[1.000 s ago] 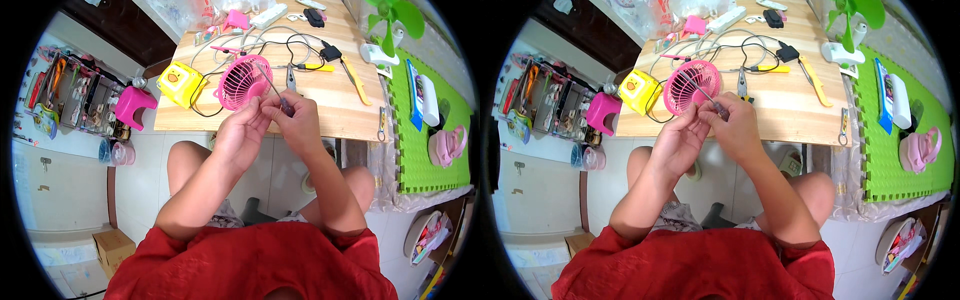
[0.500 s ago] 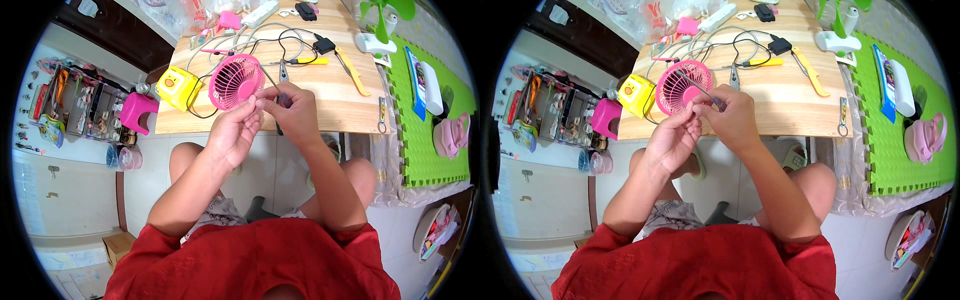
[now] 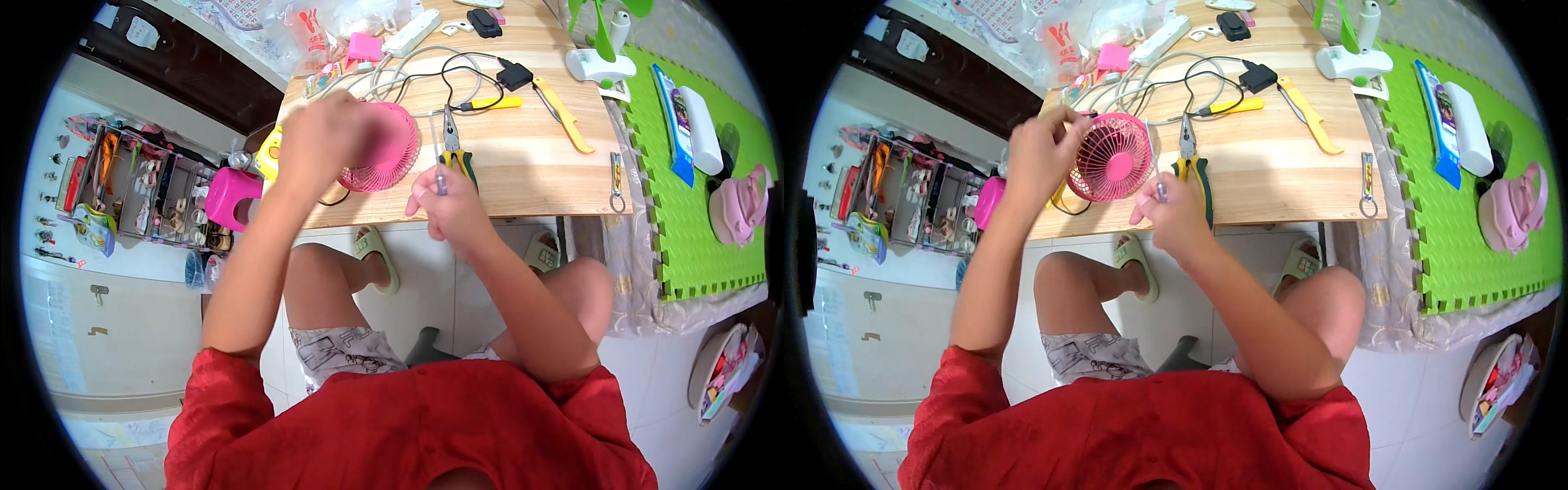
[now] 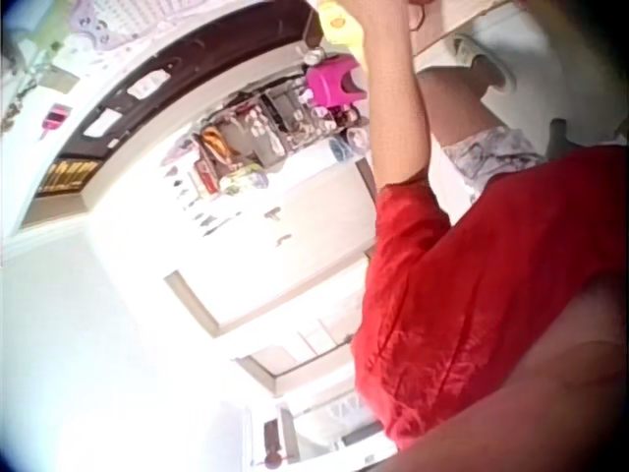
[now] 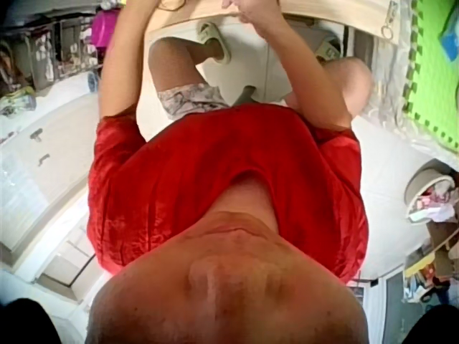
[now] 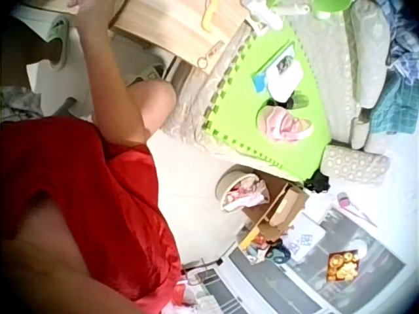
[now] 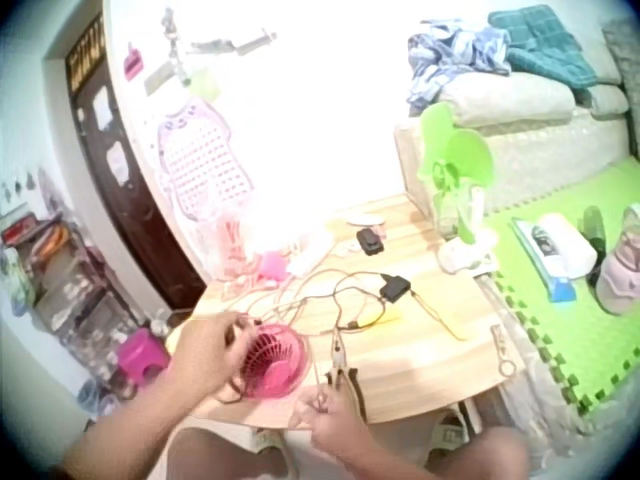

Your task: The person uses a screwdriver to tighten screws on the back of a pink fan, handles a wire, and uses pliers to work on the electrical components.

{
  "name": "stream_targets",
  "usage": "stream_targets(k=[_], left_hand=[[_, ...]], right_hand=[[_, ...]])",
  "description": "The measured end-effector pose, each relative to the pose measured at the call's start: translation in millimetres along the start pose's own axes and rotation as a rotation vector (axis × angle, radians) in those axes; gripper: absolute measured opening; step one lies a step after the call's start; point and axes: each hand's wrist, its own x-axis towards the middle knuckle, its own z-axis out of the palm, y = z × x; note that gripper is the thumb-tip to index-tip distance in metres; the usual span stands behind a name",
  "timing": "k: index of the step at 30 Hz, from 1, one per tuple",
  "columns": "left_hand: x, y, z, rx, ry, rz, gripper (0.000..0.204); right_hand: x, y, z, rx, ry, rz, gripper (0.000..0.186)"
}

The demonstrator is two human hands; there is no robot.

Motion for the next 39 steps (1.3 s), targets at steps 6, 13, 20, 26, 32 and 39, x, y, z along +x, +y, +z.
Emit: stream_targets(k=[6, 13, 20, 26, 32, 39], left_hand=[[17.3, -5.0, -7.1, 0.116, -0.355, -0.213, 0.063], [26.8, -31.0, 1.1, -0.032, -0.558, -0.258, 0.067], [13.9, -42.2, 11.4, -0.150, -0.485, -0.342, 0.067], [-1.6, -58.6, 27.2, -0.311, -0.441, -0.446, 0.064], [-5.8, -69.5, 32.2, -0.407, -0.445, -0.492, 0.064], [-11.3, -64.8, 21.8, -0.601, -0.512, -0.468, 0.057]], right_hand=[[3.0, 12.1, -0.4, -0.050, 0.025, 0.144, 0.006], [17.8, 24.6, 0.0, 0.057, 0.135, 0.086, 0.005], [28.5, 31.8, -18.8, -0.489, 0.227, -0.115, 0.010], [32.8, 21.5, -13.1, -0.247, 0.150, 0.025, 0.007], [37.0, 22.6, -9.2, 0.397, 0.063, 0.111, 0.004], [42.0, 20.7, -5.3, 0.603, 0.100, 0.071, 0.004]])
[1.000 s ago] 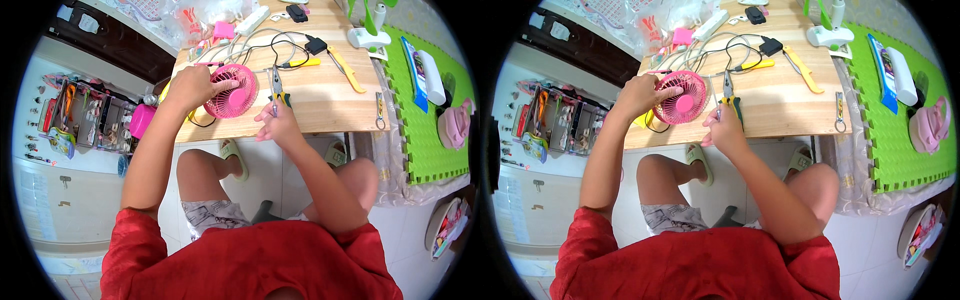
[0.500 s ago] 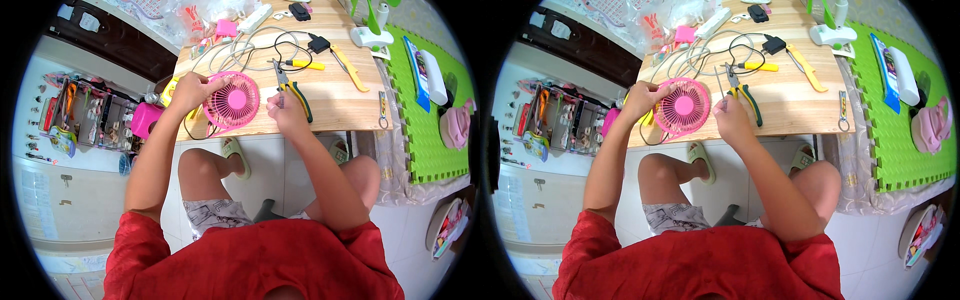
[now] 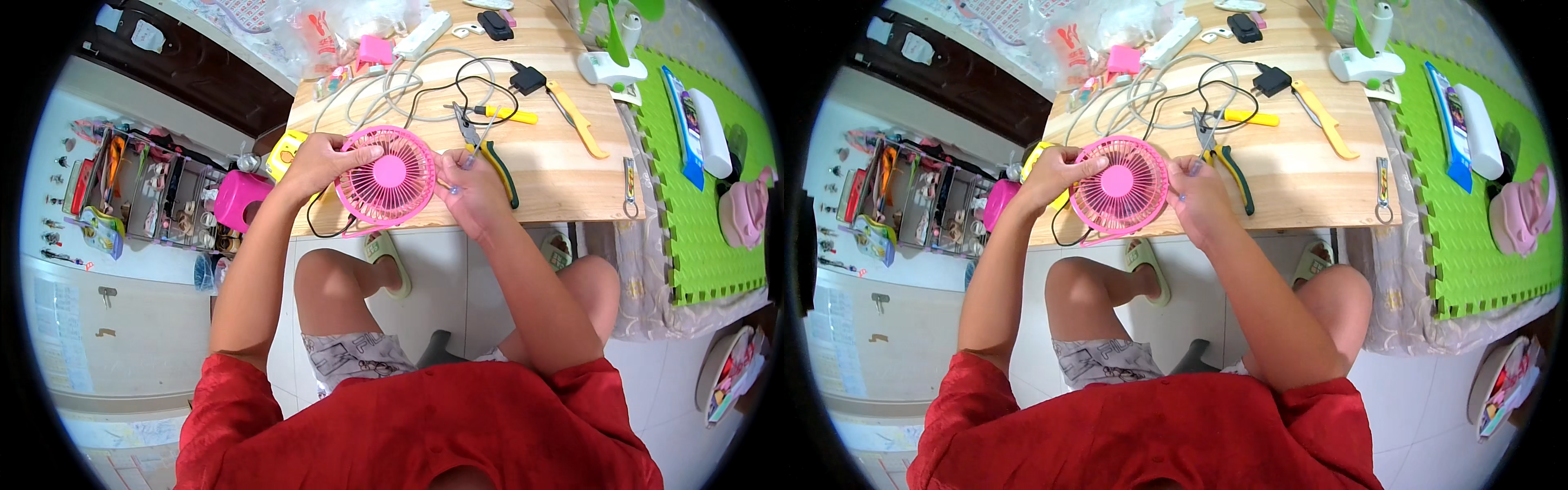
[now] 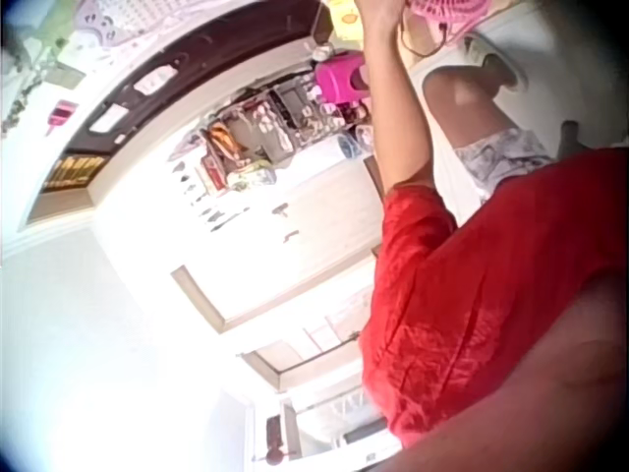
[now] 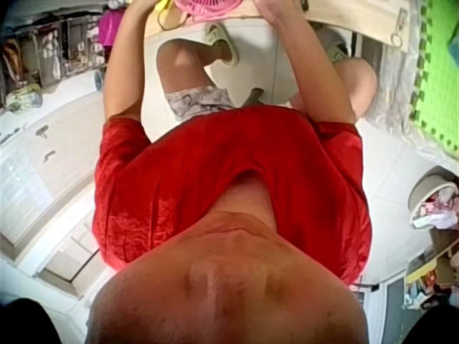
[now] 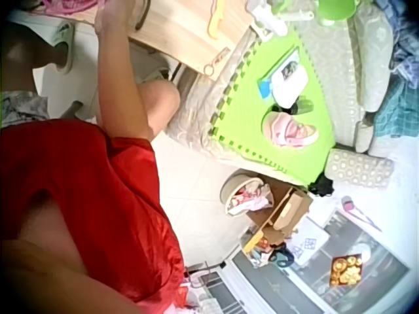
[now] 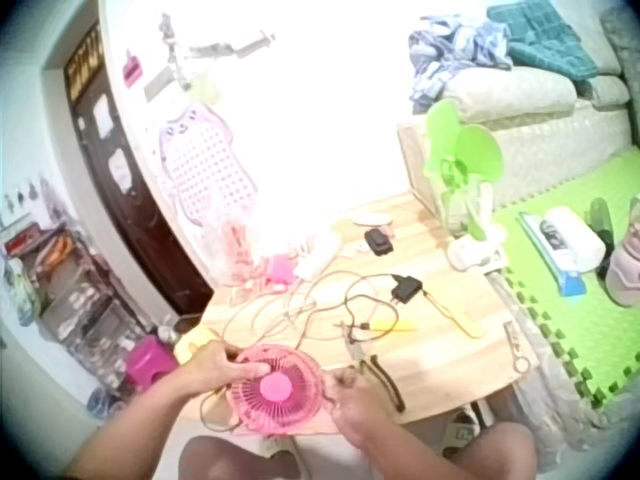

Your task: The person uses a screwdriver to tighten screws on the back of a pink fan, handles a wire, and uses pliers to work on the electrical components.

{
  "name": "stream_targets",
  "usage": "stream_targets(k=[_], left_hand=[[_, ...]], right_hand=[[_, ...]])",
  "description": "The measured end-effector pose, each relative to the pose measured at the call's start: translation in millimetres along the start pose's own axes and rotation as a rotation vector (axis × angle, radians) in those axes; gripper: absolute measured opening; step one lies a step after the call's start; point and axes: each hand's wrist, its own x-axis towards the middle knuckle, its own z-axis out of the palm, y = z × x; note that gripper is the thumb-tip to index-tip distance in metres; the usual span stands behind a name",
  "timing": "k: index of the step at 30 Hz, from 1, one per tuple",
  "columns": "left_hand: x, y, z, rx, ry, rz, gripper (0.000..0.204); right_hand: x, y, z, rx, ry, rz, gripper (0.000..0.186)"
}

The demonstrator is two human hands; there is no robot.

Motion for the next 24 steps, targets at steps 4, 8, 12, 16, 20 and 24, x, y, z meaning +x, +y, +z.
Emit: stream_targets(k=[4, 8, 12, 16, 20, 24], left_hand=[[1.8, -14.6, -0.3, -0.244, 0.115, 0.120, 0.042], [6.0, -32.2, 18.2, -0.807, 0.331, 0.262, 0.030], [6.3, -40.6, 46.5, -1.101, 0.433, 0.285, 0.030], [4.7, -47.0, 67.3, -1.264, 0.502, 0.310, 0.028], [6.2, -43.1, 93.6, -1.468, 0.643, 0.362, 0.028], [-10.0, -53.7, 112.2, -1.362, 0.643, 0.245, 0.026]], right_hand=[[3.4, -13.6, 7.2, 0.135, -0.159, -0.063, 0.004], [-3.1, -35.0, 32.9, 0.188, -0.332, -0.168, 0.006], [-11.2, -40.4, 48.7, 0.020, -0.372, -0.229, 0.006], [-7.4, -19.5, 50.4, -0.222, -0.225, -0.269, 0.008], [-0.2, -1.9, 52.0, -0.427, -0.141, -0.313, 0.009], [16.6, 3.3, 61.6, -0.611, -0.127, -0.503, 0.011]])
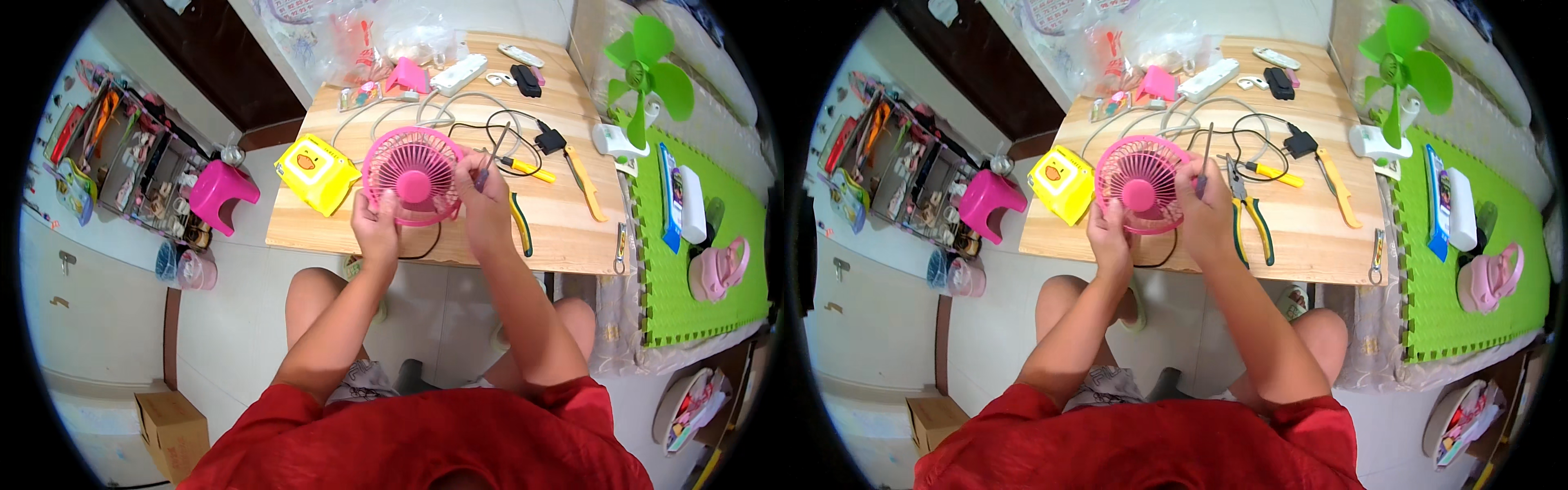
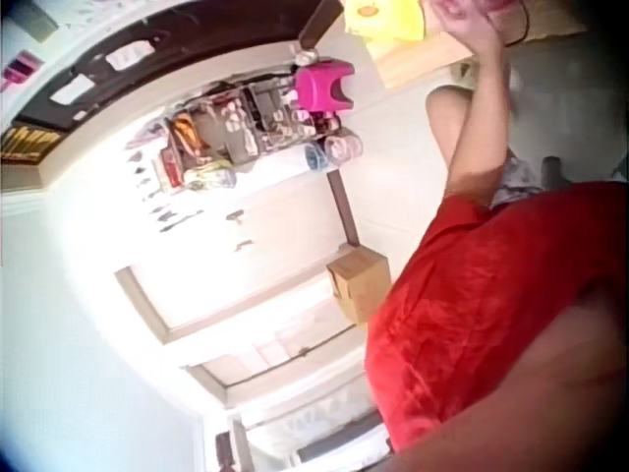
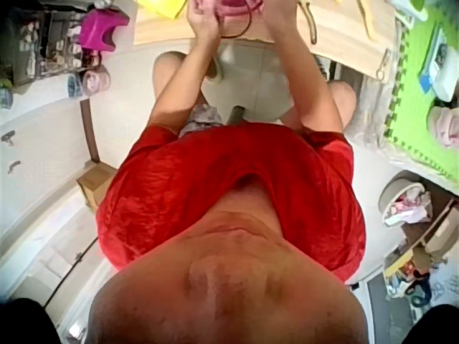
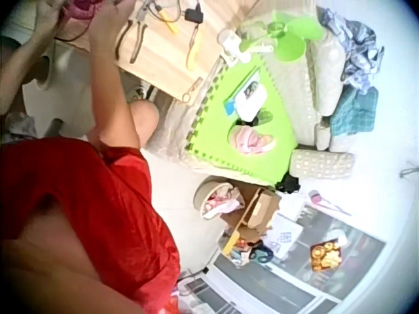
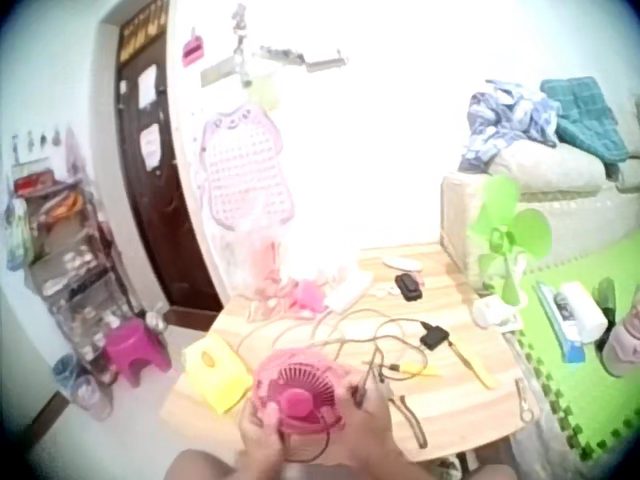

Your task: The person uses a screwdriver to tighten screws on the back of a pink fan, handles a wire, and uses pliers to work on the electrical components.

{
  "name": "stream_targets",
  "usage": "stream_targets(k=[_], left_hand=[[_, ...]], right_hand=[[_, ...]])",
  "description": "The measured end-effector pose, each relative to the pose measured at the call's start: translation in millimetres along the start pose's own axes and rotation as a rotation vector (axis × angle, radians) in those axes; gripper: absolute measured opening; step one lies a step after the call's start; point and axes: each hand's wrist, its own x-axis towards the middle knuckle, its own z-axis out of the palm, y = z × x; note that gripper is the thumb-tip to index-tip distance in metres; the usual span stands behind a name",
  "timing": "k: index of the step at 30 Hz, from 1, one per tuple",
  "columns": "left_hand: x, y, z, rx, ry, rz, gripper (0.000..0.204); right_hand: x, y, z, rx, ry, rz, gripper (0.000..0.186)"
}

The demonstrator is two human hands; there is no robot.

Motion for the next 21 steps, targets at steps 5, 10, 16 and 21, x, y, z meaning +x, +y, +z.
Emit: stream_targets(k=[5, 10, 16, 21], left_hand=[[-17.9, 13.4, 1.9, 0.337, -0.186, -0.015, 0.038], [-0.9, 78.0, -14.3, 1.161, -0.293, -0.081, 0.027], [39.5, 93.7, 9.1, 1.015, -0.324, 0.446, 0.018], [48.1, 93.5, 19.0, 0.962, -0.418, 0.520, 0.012]], right_hand=[[20.2, 16.5, -7.4, -0.244, 0.013, -0.199, 0.016], [23.8, 21.5, -12.0, -0.167, 0.019, -0.179, 0.007], [21.7, 22.0, -5.9, -0.213, 0.054, -0.200, 0.004], [21.4, 18.5, -7.3, -0.169, 0.060, -0.210, 0.004]])
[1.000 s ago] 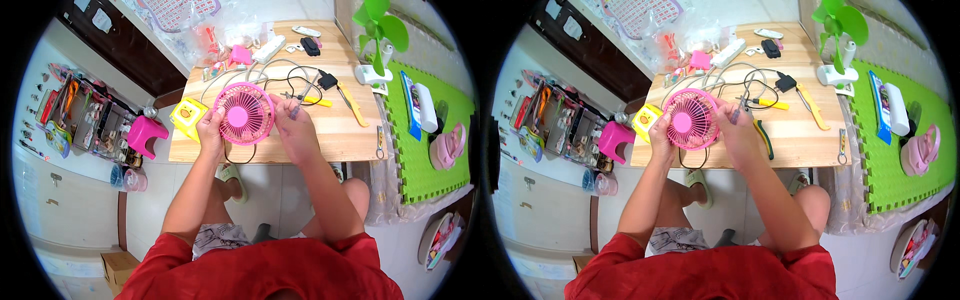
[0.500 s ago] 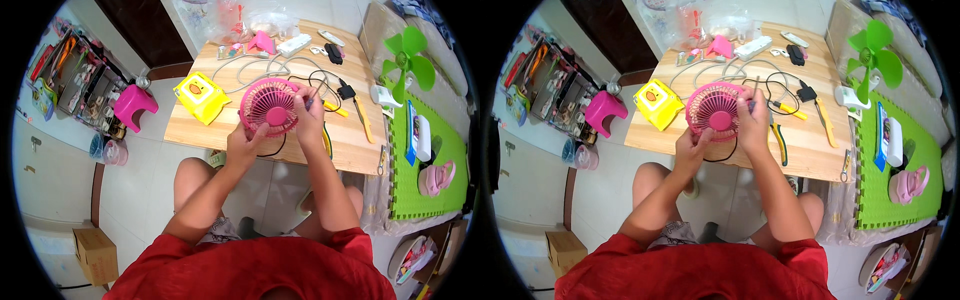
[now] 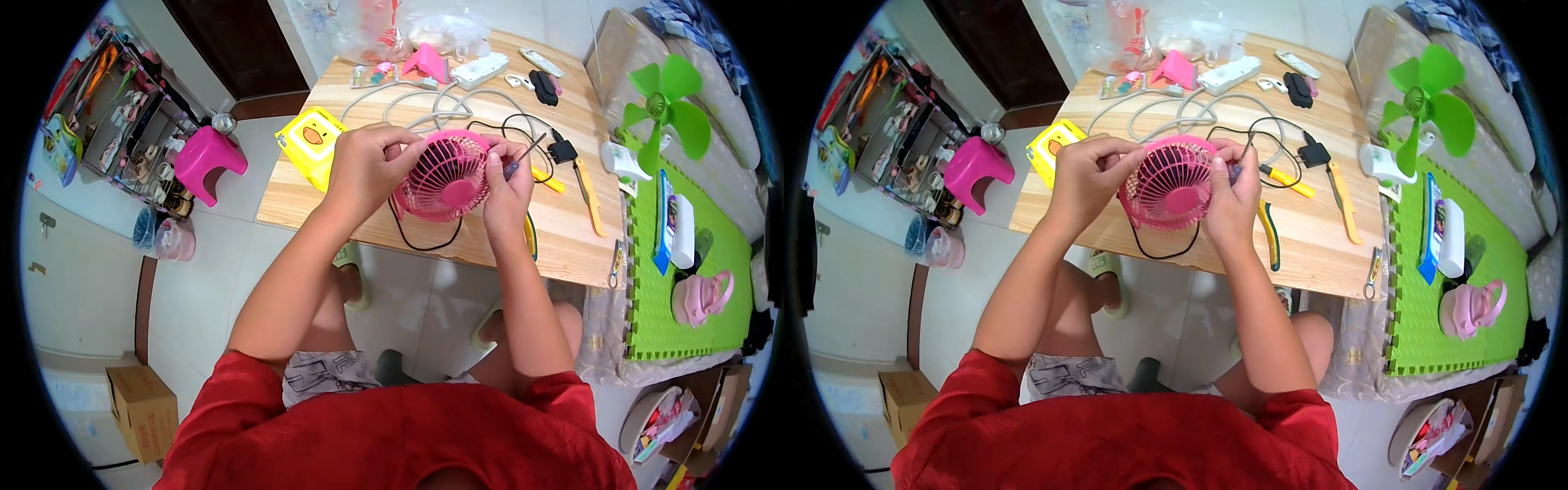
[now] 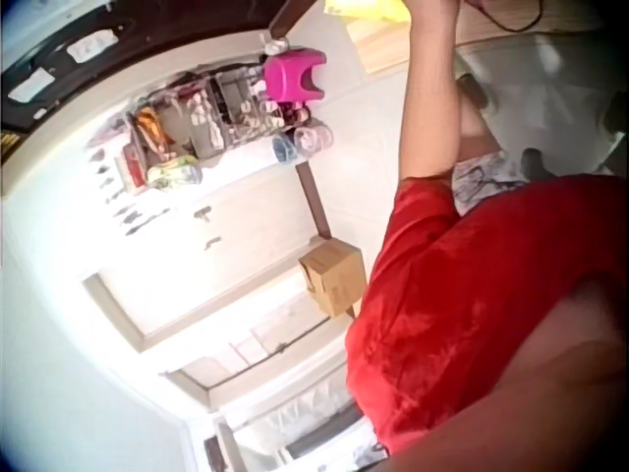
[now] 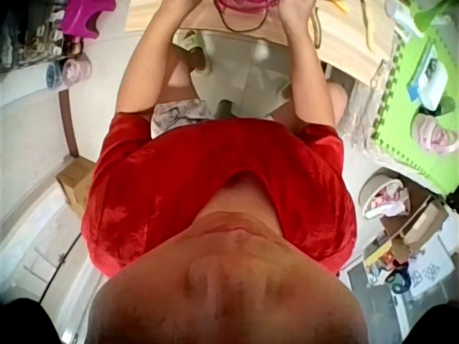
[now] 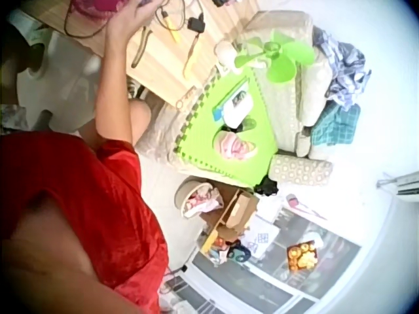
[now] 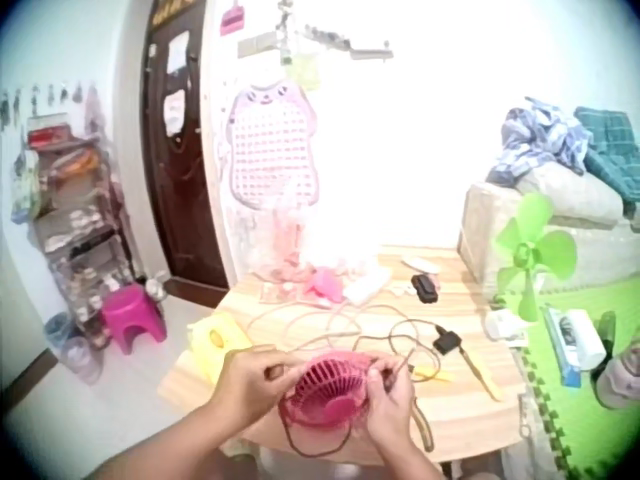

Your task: The person uses a screwdriver to tighten screws on the back of a pink fan, handles a wire, and uses pliers to work on the electrical components.

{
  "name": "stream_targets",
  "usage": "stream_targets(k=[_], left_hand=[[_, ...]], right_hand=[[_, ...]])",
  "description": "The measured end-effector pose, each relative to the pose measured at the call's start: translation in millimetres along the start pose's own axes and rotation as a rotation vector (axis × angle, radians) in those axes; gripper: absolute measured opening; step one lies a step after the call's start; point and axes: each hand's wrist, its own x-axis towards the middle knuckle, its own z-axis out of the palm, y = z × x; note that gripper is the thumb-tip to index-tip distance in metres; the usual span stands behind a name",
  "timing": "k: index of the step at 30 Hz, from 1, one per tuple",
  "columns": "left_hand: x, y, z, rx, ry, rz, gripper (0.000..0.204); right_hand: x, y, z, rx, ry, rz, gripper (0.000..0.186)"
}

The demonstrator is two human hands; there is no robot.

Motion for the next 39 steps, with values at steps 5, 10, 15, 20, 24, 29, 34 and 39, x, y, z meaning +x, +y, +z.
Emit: stream_targets(k=[5, 10, 15, 20, 24, 29, 34, 39], left_hand=[[-20.9, 14.7, 13.1, -0.103, 0.050, -0.101, 0.009], [-27.8, 12.4, 22.0, -0.114, 0.143, -0.035, 0.013], [-25.2, 13.6, 25.2, -0.097, 0.148, -0.068, 0.018], [-24.3, 13.2, 23.4, -0.121, 0.152, -0.083, 0.019], [-25.2, 10.4, 24.1, -0.163, 0.140, -0.078, 0.018], [-25.3, 10.4, 26.9, -0.189, 0.156, -0.063, 0.017], [-24.4, 14.5, 26.0, -0.248, 0.088, -0.093, 0.016], [-21.4, 11.0, 25.0, -0.229, 0.039, -0.032, 0.025]], right_hand=[[-2.3, -17.6, -10.7, -0.411, 0.175, 0.011, 0.005], [-6.4, -48.0, 1.9, -0.233, 0.102, -0.012, 0.008], [-9.7, -60.6, 13.1, -0.179, -0.032, 0.169, 0.005], [-6.7, -57.0, 16.5, -0.174, -0.037, 0.178, 0.005], [-4.5, -64.1, 21.6, -0.230, -0.038, 0.219, 0.007], [-5.2, -62.6, 23.1, -0.225, 0.004, 0.242, 0.008], [-6.8, -59.7, 22.2, -0.175, 0.047, 0.255, 0.010], [-4.2, -66.6, 23.9, -0.188, 0.034, 0.283, 0.011]])
